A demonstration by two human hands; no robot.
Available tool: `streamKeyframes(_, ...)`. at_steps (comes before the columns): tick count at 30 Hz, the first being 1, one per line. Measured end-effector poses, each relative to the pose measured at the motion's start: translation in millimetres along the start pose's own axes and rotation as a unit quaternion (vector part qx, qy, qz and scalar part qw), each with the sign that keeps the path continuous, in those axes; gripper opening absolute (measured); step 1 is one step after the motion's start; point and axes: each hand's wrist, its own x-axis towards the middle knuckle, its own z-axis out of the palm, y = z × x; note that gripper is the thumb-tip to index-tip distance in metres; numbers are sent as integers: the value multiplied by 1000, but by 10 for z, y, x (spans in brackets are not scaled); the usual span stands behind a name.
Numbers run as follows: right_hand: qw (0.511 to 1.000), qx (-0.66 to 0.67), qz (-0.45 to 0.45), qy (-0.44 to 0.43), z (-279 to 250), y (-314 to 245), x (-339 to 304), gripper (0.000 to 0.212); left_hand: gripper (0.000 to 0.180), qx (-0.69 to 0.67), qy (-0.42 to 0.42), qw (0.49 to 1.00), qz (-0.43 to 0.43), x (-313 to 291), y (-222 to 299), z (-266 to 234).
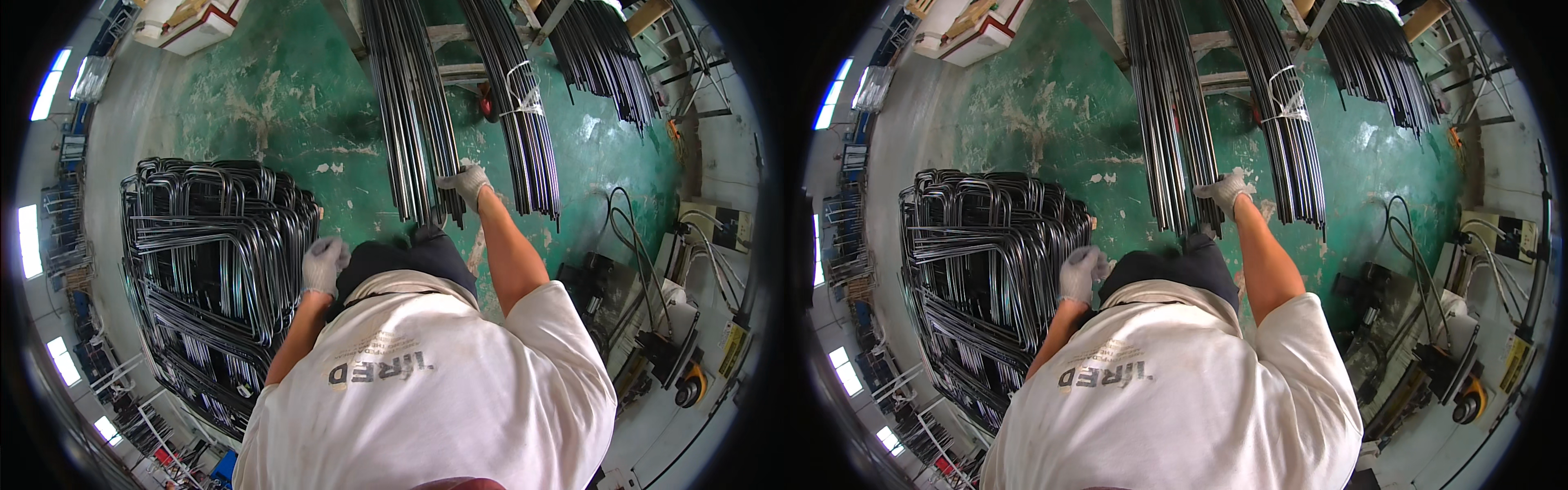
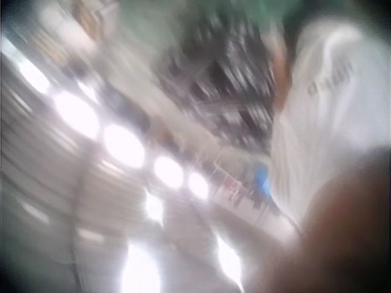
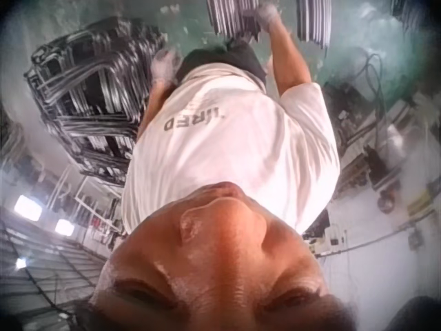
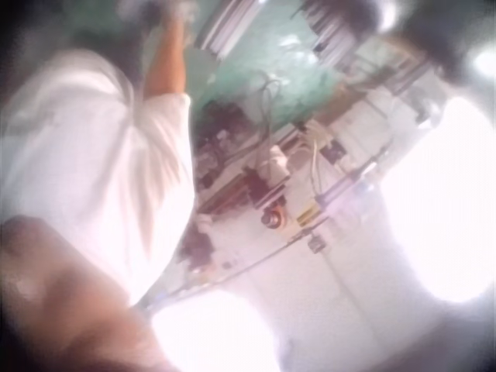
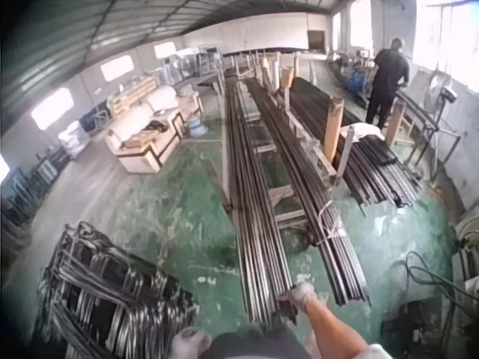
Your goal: The person picks up metal tubes from a floor stack, aligns them inside a large bending machine, triggers the bend, removes the shaped tubes, and places them onto a separate frame.
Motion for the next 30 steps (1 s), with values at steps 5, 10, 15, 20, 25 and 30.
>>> streamKeyframes(5, 997, 37, 15, -65, -167, -6, -27, 35, 22, 0, -55, 998, 23, 297, 466, 497)
streamKeyframes(10, 963, 235, 112, -69, -71, -169, -308, 51, 22, 64, -142, 987, 32, 399, 813, 1030)
streamKeyframes(15, 992, -89, 46, 76, -257, -389, -1000, 78, 19, 101, -232, 967, 36, 636, 915, 1506)
streamKeyframes(20, 979, -91, 67, 171, -187, 621, -2364, 57, 26, 90, -309, 946, -33, 1129, 858, 2081)
streamKeyframes(25, 920, -177, 261, 232, 422, 1887, -4426, 41, 31, 3, -375, 916, -139, 1479, 814, 2671)
streamKeyframes(30, 829, -169, 437, 306, 1218, 3003, -6618, 29, 27, -104, -362, 911, -166, 2011, 664, 2841)
